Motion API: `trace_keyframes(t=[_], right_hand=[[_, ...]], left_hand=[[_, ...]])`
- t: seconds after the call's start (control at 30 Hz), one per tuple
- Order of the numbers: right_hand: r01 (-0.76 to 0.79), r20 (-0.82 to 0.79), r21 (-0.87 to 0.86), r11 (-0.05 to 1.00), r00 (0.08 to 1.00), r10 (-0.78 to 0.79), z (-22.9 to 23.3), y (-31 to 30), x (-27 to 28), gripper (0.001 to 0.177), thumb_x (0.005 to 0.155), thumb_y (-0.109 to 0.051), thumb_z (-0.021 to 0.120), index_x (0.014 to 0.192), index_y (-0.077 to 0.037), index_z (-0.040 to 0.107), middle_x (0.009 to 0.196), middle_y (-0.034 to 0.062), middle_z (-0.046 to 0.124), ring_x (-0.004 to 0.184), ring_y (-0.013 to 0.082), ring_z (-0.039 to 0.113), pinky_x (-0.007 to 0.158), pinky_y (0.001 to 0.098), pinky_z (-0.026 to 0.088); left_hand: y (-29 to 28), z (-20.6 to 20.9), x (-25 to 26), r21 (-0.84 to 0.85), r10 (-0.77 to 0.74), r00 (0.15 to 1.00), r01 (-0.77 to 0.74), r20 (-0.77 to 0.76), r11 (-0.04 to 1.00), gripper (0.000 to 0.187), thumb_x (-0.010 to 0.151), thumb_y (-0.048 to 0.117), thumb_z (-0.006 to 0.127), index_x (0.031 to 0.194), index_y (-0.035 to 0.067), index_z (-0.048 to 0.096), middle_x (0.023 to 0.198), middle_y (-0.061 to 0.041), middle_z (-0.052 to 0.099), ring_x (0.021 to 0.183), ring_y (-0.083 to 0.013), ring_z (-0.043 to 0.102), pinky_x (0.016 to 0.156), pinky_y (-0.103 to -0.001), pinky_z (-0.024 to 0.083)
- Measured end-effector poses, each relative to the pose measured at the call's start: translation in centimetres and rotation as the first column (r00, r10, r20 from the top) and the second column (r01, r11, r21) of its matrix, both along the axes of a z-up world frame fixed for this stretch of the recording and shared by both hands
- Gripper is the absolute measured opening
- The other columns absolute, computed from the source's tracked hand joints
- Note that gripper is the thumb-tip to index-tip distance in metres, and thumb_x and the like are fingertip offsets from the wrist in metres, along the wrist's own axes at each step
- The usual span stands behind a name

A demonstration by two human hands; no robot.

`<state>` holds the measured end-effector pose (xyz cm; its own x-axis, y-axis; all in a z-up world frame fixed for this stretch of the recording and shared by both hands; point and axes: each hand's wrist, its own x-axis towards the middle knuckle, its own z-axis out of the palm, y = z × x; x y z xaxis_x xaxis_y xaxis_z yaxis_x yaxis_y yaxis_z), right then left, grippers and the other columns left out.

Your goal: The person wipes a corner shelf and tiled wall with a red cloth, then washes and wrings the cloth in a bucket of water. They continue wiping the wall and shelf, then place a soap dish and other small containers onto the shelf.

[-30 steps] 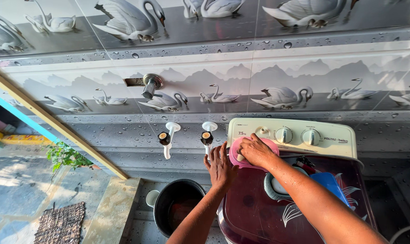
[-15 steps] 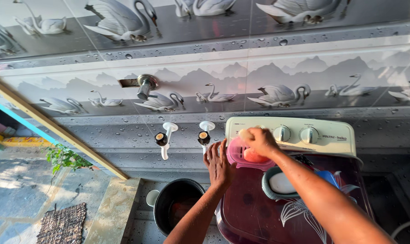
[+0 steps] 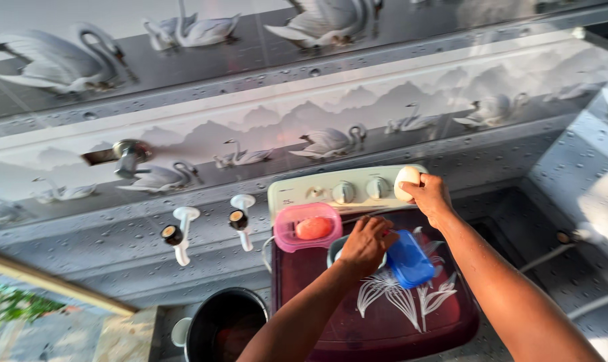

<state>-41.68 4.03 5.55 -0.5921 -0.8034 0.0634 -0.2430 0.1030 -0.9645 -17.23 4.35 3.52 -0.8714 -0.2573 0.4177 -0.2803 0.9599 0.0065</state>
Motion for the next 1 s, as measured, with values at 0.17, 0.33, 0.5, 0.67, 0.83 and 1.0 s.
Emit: trace_keyframes(t=[0.17, 0.33, 0.5, 0.67, 0.83, 1.0], right_hand=[[0.087, -0.026, 0.030, 0.996, 0.996, -0.087, 0.7, 5.4, -1.8, 0.031, 0.084, -0.018, 0.081, 0.102, 0.006, 0.074, 0.090, 0.0131, 0.076, 0.075, 0.0166, 0.074, 0.061, 0.0292, 0.060], [0.127, -0.049, 0.091, 0.988, 0.991, -0.123, 1.4, 9.1, -2.4, 0.030, 0.085, -0.019, 0.079, 0.103, 0.005, 0.075, 0.090, 0.0133, 0.077, 0.076, 0.0168, 0.074, 0.062, 0.0283, 0.061], [0.141, -0.063, 0.162, 0.977, 0.989, -0.132, 1.8, 11.2, -3.5, 0.031, 0.086, -0.022, 0.078, 0.103, 0.004, 0.075, 0.093, 0.0126, 0.077, 0.080, 0.0166, 0.076, 0.065, 0.0274, 0.063], [0.144, -0.065, 0.178, 0.973, 0.989, -0.134, 1.8, 11.5, -3.7, 0.031, 0.087, -0.022, 0.077, 0.105, 0.003, 0.075, 0.093, 0.0124, 0.077, 0.081, 0.0170, 0.076, 0.066, 0.0276, 0.063], [0.133, -0.060, 0.179, 0.975, 0.990, -0.124, 1.3, 11.0, -3.4, 0.031, 0.088, -0.022, 0.077, 0.104, 0.004, 0.075, 0.094, 0.0140, 0.077, 0.080, 0.0179, 0.076, 0.065, 0.0281, 0.063], [0.112, -0.065, 0.171, 0.979, 0.993, -0.103, 0.9, 10.3, -3.2, 0.031, 0.088, -0.022, 0.076, 0.105, 0.003, 0.075, 0.094, 0.0134, 0.078, 0.080, 0.0172, 0.076, 0.064, 0.0276, 0.064]], left_hand=[[2.0, -2.9, -7.4, -0.045, -0.031, 0.882, 0.058, 0.470, 0.997, 0.065, 0.090, 0.021, 0.061, 0.152, 0.024, 0.043, 0.155, -0.011, 0.041, 0.149, -0.0266, 0.029, 0.120, -0.052, 0.021], [2.2, -5.3, -10.7, -0.113, -0.001, 0.803, 0.086, 0.596, 0.990, 0.057, 0.101, 0.027, 0.052, 0.155, 0.028, 0.035, 0.163, -0.004, 0.033, 0.156, -0.0250, 0.018, 0.123, -0.059, 0.012], [1.7, -6.0, -11.6, -0.135, -0.014, 0.761, 0.133, 0.648, 0.982, 0.050, 0.099, 0.025, 0.058, 0.148, 0.020, 0.047, 0.155, -0.005, 0.044, 0.150, -0.0251, 0.032, 0.125, -0.056, 0.018], [1.9, -4.1, -10.9, -0.117, -0.078, 0.822, 0.174, 0.564, 0.978, 0.085, 0.065, 0.025, 0.092, 0.138, 0.011, 0.050, 0.143, -0.006, 0.049, 0.134, -0.0254, 0.048, 0.112, -0.045, 0.037], [2.1, -1.5, -10.1, -0.068, -0.119, 0.804, 0.193, 0.583, 0.979, 0.107, 0.051, 0.031, 0.101, 0.141, 0.011, 0.048, 0.139, -0.004, 0.051, 0.131, -0.0246, 0.053, 0.110, -0.043, 0.046], [2.2, 0.2, -9.3, -0.067, -0.133, 0.813, 0.206, 0.568, 0.976, 0.112, 0.050, 0.036, 0.101, 0.144, 0.014, 0.043, 0.142, -0.003, 0.048, 0.130, -0.0254, 0.052, 0.108, -0.047, 0.045]])
